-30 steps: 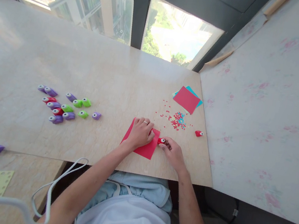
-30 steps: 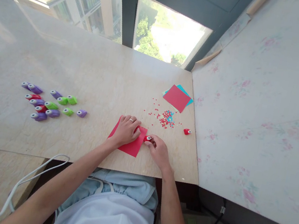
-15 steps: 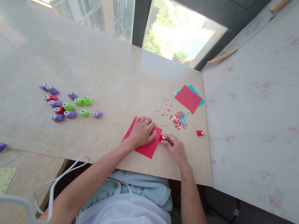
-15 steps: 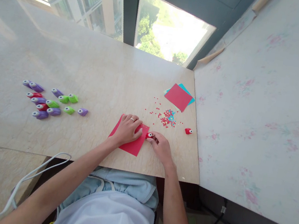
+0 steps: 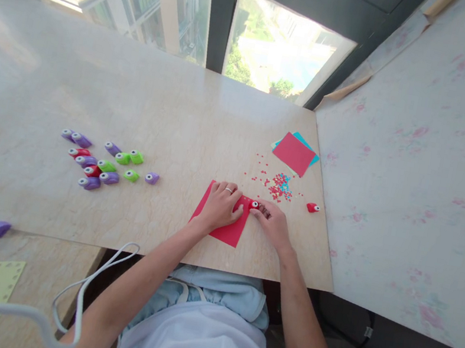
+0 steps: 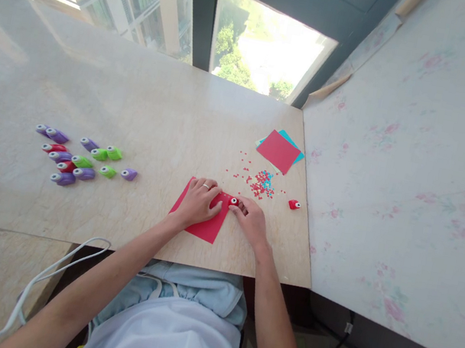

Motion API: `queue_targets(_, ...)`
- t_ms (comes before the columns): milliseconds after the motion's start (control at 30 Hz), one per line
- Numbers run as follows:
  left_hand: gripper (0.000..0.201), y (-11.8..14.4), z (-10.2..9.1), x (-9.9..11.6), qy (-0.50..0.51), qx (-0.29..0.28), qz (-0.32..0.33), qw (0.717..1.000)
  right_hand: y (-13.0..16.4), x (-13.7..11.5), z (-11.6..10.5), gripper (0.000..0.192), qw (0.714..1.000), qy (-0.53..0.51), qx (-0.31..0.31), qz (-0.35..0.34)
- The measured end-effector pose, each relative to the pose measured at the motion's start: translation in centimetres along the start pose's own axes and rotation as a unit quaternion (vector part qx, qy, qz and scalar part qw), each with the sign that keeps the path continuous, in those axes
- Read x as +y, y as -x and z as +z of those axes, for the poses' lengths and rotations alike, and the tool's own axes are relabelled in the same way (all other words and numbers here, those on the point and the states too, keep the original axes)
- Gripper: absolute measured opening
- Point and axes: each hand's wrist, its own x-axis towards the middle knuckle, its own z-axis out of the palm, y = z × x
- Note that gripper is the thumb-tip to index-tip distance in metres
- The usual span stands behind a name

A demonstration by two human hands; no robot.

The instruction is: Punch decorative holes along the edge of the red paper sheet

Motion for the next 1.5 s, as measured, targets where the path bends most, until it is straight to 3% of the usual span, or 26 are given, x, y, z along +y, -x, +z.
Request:
queue_targets(200, 0.028, 0.1, 0.1, 0.0, -0.003, 0.001, -0.003, 1.000, -0.3, 0.1, 0.4, 0.036, 0.999, 0.012, 0.033, -0.006)
queue_targets(367, 0.029, 0.0, 0.2, -0.1, 0.011, 0.004, -0.006, 1.000, -0.2, 0.0, 0.2, 0.035, 0.999, 0.026, 0.007, -0.042)
queue_targets(667, 0.030, 0.1, 0.4, -0.2, 0.023, 0.015, -0.017, 0.999, 0.6, -0.2, 0.1, 0.041, 0.999, 0.032, -0.021, -0.035)
queue_targets(800, 0.031, 0.3, 0.2, -0.3, 0.041, 0.019, -0.029, 0.999, 1.1, -0.1, 0.5, 0.046, 1.000, -0.013, 0.009, -0.005)
queue_targets(900, 0.031, 0.5, 0.1, -0.3, 0.053, 0.017, -0.037, 0.998, 1.2, -0.2, 0.9, 0.037, 0.999, -0.027, 0.034, 0.011)
queue_targets(1000, 0.029, 0.7, 0.0, -0.2, 0.057, 0.014, -0.040, 0.997, 1.2, -0.4, 1.1, 0.031, 0.999, -0.026, 0.045, 0.002)
queue_targets(1500, 0.025, 0.8, 0.0, -0.4, 0.061, 0.023, -0.043, 0.997, 0.9, -0.5, 1.4, 0.034, 0.998, 0.001, 0.063, -0.014)
